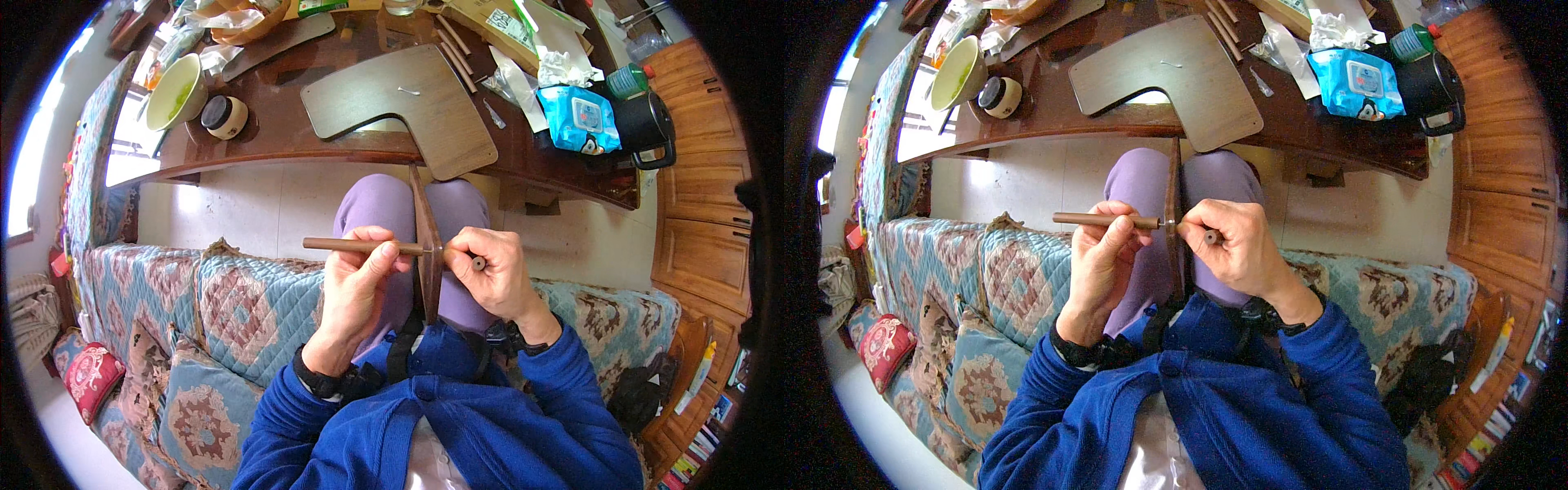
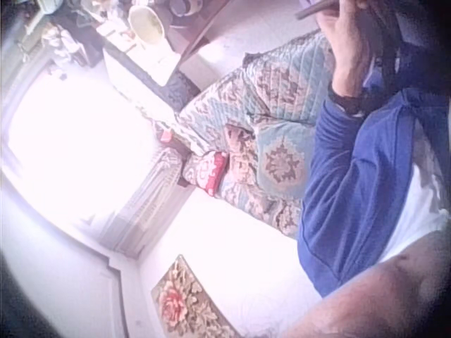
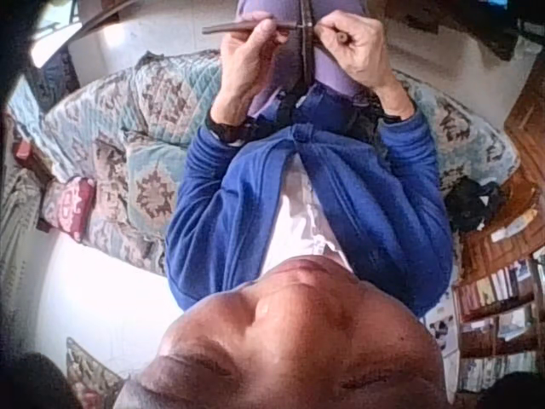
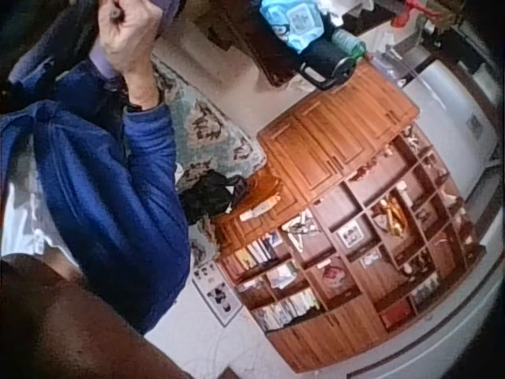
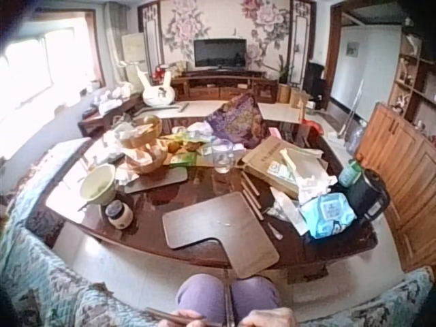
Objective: The person assembles a wooden furniture component by inserting a metal dowel into a pre-drilled hole on a flat wooden piece and then screwing a wooden rod into the dowel to secure the joint.
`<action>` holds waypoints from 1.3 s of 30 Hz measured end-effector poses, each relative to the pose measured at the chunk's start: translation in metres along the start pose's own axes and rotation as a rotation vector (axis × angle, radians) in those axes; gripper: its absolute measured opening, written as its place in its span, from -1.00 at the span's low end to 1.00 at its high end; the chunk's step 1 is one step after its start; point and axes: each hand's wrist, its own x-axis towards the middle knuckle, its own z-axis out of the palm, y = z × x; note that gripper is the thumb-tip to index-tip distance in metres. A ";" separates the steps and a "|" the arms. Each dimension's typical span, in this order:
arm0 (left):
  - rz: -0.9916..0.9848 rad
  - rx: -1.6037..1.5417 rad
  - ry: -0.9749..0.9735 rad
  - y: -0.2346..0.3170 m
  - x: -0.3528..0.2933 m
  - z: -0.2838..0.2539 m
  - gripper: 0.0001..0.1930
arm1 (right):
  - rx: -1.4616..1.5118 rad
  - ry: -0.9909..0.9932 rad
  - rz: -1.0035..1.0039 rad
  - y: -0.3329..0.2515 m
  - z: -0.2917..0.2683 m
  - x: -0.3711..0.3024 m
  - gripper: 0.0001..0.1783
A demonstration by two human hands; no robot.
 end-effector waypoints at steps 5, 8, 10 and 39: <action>0.092 0.105 -0.030 0.005 0.002 0.003 -0.62 | 0.018 -0.049 0.021 0.002 -0.004 0.003 -0.79; 0.112 0.166 -0.040 0.005 0.001 0.005 -0.50 | 0.067 -0.029 0.043 0.002 -0.005 0.004 -0.77; 0.116 0.153 -0.107 0.005 0.003 0.003 -0.52 | 0.031 -0.030 0.038 0.001 -0.006 0.003 -0.77; 0.173 0.070 0.016 -0.003 -0.011 0.012 -0.68 | 0.058 0.119 0.108 -0.001 0.020 -0.012 -0.76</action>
